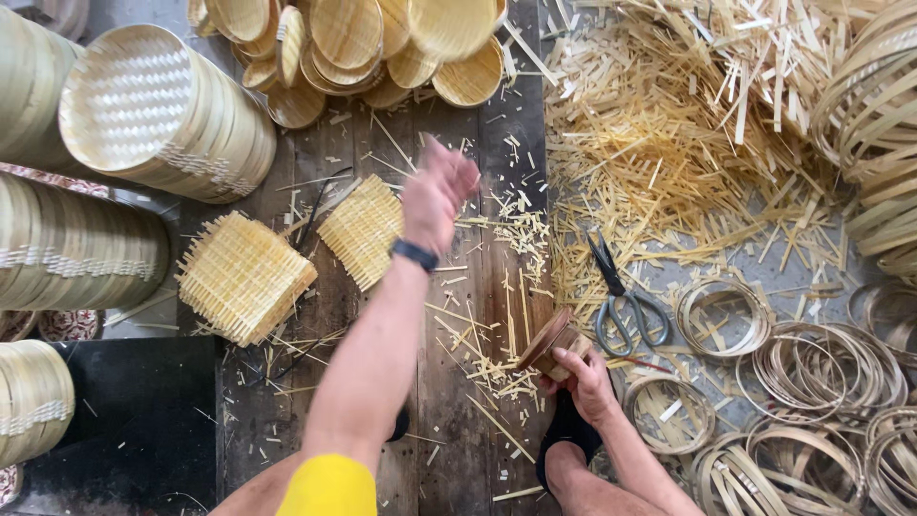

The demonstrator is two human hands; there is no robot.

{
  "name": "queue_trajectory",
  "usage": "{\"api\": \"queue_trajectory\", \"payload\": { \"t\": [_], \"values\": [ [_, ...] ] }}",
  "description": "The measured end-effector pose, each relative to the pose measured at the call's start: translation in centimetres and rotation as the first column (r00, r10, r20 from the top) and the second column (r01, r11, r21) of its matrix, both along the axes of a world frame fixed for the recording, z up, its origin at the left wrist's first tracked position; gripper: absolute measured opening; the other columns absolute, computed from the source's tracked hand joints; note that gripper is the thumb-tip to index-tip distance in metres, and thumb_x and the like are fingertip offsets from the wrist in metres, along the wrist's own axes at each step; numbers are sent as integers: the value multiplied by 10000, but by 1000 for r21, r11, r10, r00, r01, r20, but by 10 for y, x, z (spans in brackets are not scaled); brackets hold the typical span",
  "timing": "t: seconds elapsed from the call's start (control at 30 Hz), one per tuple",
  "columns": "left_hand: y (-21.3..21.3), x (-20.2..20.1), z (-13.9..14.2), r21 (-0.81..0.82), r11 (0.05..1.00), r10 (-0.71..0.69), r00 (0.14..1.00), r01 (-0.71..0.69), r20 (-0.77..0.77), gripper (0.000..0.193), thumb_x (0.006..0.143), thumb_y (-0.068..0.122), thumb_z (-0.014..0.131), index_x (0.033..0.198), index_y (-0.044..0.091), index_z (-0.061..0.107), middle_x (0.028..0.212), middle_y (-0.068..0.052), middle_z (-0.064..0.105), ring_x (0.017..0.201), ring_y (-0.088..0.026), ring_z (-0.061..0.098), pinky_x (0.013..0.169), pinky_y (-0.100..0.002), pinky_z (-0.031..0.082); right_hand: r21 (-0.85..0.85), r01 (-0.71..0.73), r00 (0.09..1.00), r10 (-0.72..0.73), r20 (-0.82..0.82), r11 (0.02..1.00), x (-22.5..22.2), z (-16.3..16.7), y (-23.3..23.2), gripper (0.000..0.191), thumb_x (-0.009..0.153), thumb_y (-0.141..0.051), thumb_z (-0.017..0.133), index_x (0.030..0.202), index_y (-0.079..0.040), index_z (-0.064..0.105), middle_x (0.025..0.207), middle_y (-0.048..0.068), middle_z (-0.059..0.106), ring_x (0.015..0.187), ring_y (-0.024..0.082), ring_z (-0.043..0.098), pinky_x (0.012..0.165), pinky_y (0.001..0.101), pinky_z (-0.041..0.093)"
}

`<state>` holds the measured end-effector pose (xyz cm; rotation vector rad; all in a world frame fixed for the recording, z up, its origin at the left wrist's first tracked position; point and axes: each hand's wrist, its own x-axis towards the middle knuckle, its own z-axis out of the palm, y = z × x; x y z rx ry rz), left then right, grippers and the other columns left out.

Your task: The person weaves small bamboo baskets by placing a circular frame onto a woven square base, bending the base up to form a bowl shape, and trimming the excess bamboo strips with shears. The finished baskets are stacked on the left side of the workspace.

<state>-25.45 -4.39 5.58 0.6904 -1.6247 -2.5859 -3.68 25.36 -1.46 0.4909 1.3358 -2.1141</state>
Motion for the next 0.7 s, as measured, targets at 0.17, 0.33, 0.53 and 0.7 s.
{"api": "queue_trajectory", "payload": {
  "t": [0.17,0.33,0.53,0.7],
  "values": [
    [63,116,-68,-361,628,-368,672,689,642,764,949,694,548,1175,-7,748,1002,-184,751,859,-254,694,795,-430,582,-54,-23,1000,23,-13,998,-3,-4,-7,535,864,-262,711,1301,19,586,1109,115,683,986,214,662,843,362,548],
    [85,205,-118,-42,959,-213,808,281,549,504,904,435,698,1223,46,745,1089,-118,763,915,-209,702,844,-391,584,-15,-74,996,73,-57,997,-15,-11,-15,569,959,-422,523,1390,-53,565,1265,84,674,1165,184,601,1045,349,431],
    [39,184,-121,-433,831,-193,910,350,366,343,894,259,737,1189,83,739,1159,-135,772,1021,-222,728,929,-368,590,511,-175,968,242,-65,842,-28,-23,-30,421,974,-335,641,1283,-54,692,1156,100,727,1010,162,630,904,325,501],
    [-56,135,-107,-987,-54,-112,981,153,159,674,790,249,843,1389,56,602,1368,-228,618,1276,-381,539,1116,-529,386,276,-32,996,53,-67,961,-22,-39,-37,398,965,-168,697,1330,-13,668,1144,88,733,956,118,649,822,261,532]
  ]
}}
